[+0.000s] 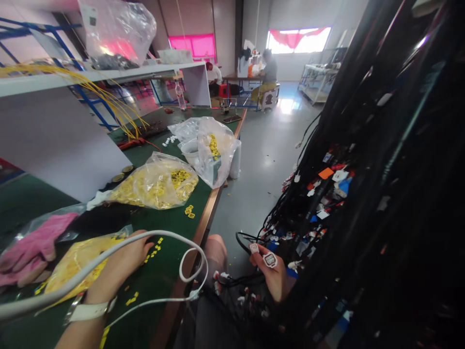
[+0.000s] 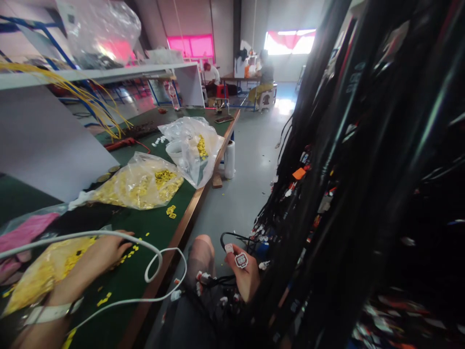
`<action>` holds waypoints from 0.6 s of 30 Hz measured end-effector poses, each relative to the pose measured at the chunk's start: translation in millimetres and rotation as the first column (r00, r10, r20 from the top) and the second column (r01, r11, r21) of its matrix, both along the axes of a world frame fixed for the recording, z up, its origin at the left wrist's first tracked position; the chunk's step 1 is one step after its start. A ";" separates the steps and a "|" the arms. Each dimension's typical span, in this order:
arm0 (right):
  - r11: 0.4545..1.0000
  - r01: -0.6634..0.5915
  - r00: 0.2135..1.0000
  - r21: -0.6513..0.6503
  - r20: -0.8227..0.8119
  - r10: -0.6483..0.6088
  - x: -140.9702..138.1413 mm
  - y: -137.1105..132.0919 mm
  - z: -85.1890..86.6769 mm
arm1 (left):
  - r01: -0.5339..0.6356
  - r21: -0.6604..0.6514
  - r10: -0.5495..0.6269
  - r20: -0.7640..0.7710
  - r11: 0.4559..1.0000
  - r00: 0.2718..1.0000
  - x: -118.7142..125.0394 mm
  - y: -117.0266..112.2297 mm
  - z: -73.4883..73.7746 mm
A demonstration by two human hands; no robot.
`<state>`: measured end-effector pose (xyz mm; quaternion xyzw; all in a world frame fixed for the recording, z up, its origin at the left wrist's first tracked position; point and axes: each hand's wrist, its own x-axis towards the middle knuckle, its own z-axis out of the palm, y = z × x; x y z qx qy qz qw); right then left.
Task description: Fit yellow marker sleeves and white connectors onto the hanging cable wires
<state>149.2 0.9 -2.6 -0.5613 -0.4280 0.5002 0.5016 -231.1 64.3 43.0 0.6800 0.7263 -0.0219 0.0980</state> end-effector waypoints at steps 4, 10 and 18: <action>1.000 -0.009 1.000 -0.010 -0.009 0.009 -1.2 0.7 1.6 | 0.060 0.012 -0.060 -0.016 0.998 0.998 7.7 -3.1 1.2; 0.999 -0.034 0.999 0.009 0.004 0.034 -1.8 1.2 6.4 | 0.069 0.051 -0.068 -0.034 0.996 0.997 20.2 -2.7 1.7; 0.999 -0.031 0.999 0.006 0.014 0.031 -1.8 -0.9 3.5 | 0.011 -0.018 -0.012 -0.055 1.000 0.998 27.6 -1.9 6.4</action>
